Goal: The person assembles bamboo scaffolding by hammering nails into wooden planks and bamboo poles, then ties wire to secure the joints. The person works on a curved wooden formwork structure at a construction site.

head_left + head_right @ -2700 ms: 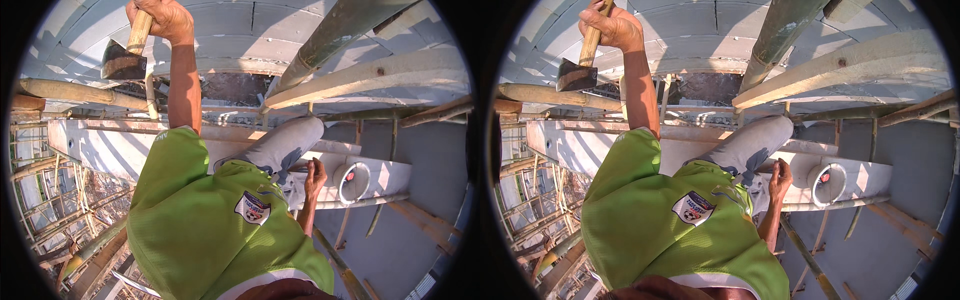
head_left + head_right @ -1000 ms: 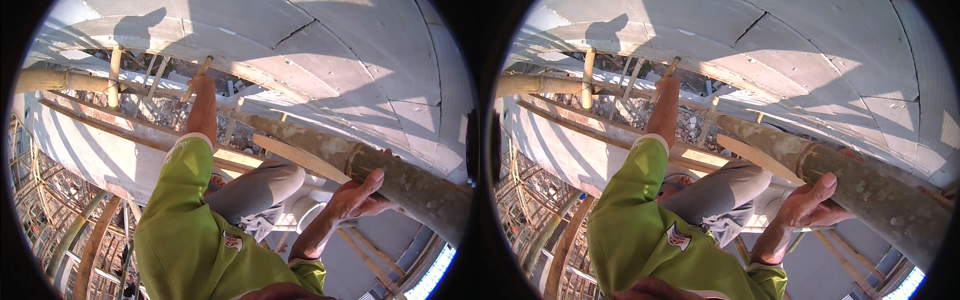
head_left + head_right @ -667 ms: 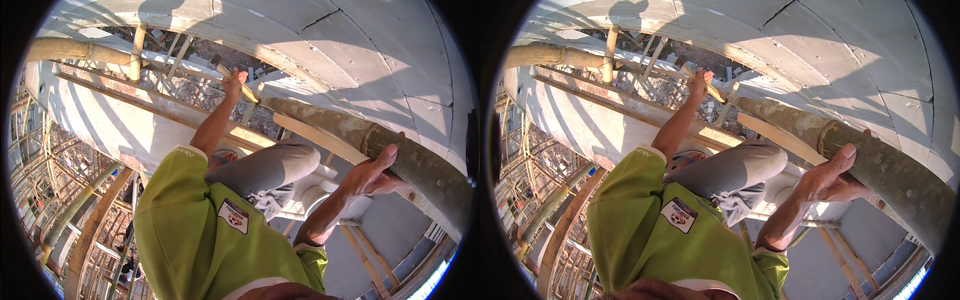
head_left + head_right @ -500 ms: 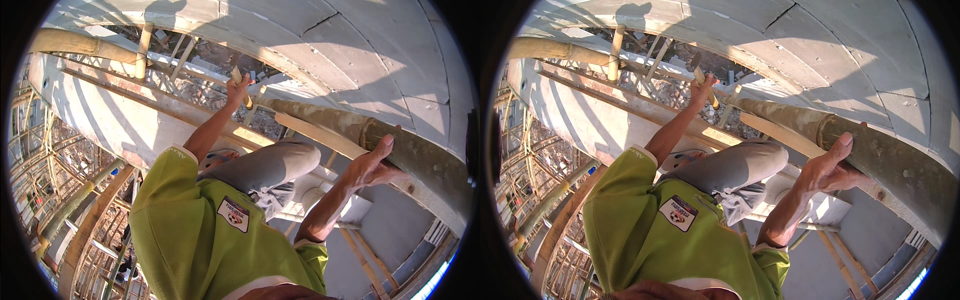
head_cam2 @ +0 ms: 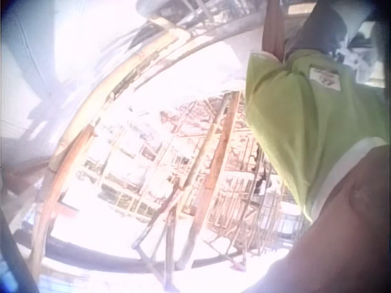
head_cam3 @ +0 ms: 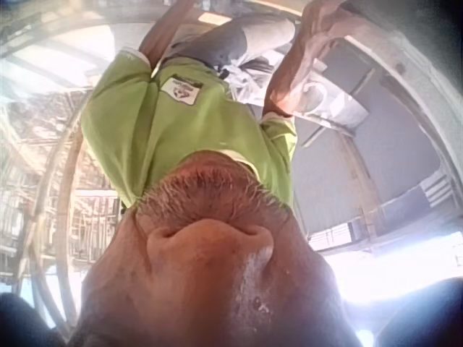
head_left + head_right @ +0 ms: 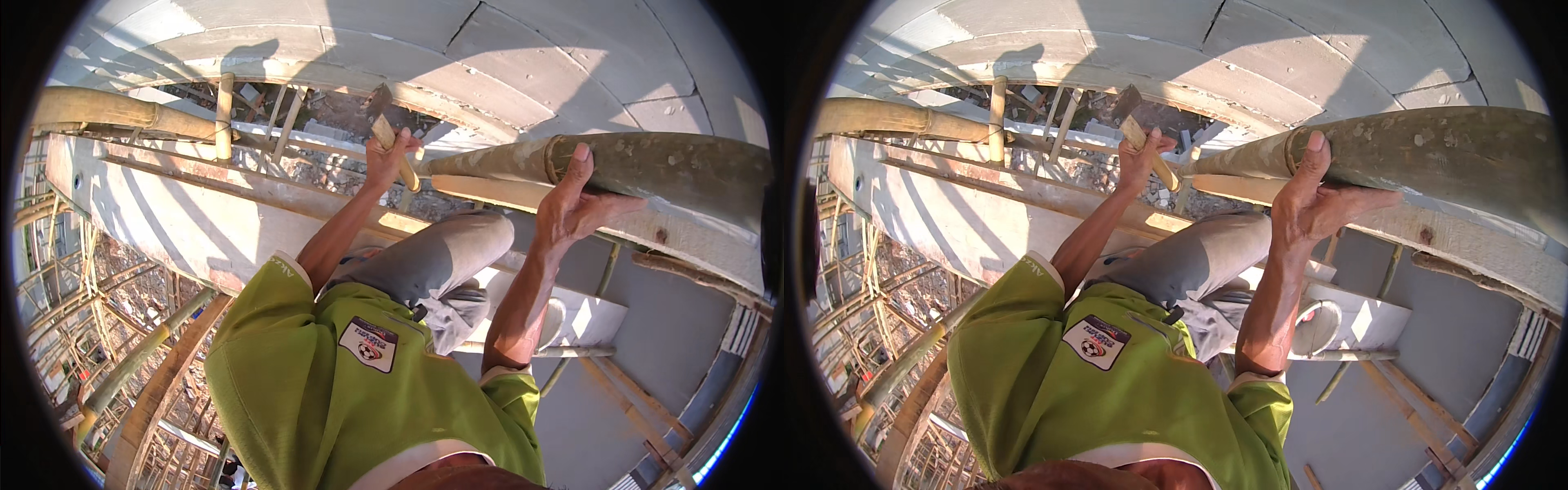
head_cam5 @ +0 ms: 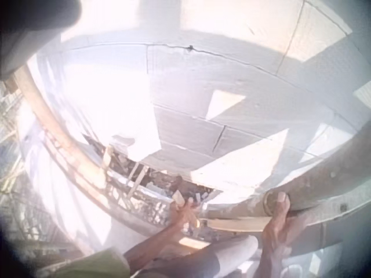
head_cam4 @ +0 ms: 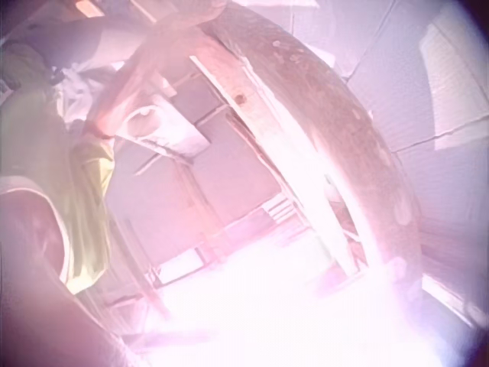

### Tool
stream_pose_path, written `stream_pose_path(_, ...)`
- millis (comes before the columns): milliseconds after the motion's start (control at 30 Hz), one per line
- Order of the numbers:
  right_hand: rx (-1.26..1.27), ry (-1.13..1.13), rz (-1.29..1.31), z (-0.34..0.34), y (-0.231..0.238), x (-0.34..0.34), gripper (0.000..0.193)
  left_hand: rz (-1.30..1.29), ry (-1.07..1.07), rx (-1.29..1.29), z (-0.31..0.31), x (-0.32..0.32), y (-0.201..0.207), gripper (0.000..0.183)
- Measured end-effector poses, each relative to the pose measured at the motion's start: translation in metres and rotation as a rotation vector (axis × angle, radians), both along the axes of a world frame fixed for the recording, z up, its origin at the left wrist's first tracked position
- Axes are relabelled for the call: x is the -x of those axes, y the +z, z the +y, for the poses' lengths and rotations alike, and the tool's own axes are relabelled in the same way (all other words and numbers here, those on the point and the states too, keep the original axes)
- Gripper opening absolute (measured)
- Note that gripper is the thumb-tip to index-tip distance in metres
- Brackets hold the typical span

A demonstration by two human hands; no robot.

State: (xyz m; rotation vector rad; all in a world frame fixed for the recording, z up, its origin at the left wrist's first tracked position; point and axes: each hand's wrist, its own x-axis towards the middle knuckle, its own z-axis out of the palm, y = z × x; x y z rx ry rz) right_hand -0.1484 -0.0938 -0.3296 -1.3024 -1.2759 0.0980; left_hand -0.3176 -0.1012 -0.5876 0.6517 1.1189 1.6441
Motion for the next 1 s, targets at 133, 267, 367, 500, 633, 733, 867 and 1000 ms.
stream_pose_path(133, 0.123, 0.088, -0.107, -0.013, 0.001, -0.009, 0.087, 0.204, -0.13, 0.078, -0.029, 0.024, 0.066, 0.03)
stream_pose_path(267, 0.13, 0.215, -0.064, -0.051, -0.001, -0.026, 0.066, 1.023, -0.311, 0.055, -0.049, 0.056, 0.119, 0.026)
stream_pose_path(367, 0.13, 0.1, -0.172, -0.102, -0.009, -0.056, 0.047, 1.584, -0.459, 0.156, -0.057, 0.086, 0.155, 0.017)
stream_pose_path(500, 0.307, -0.034, -0.216, -0.175, -0.034, -0.091, 0.036, 1.831, -0.495, 0.198, -0.028, 0.122, 0.161, 0.015)
stream_pose_path(633, 0.409, -0.084, -0.12, -0.216, -0.063, -0.111, 0.033, 1.952, -0.584, -0.101, 0.025, 0.064, 0.135, 0.013)
stream_pose_path(733, 0.414, -0.049, -0.238, -0.208, -0.055, -0.112, 0.034, 1.953, -0.744, -0.257, 0.043, 0.037, 0.132, 0.012)
stream_pose_path(867, 0.406, -0.074, -0.251, -0.213, -0.059, -0.12, 0.032, 1.954, -0.889, -0.314, 0.032, 0.044, 0.132, 0.023)
stream_pose_path(1000, 0.502, -0.11, -0.201, -0.238, -0.077, -0.129, 0.027, 2.061, -0.791, -0.119, 0.027, 0.086, 0.136, 0.023)
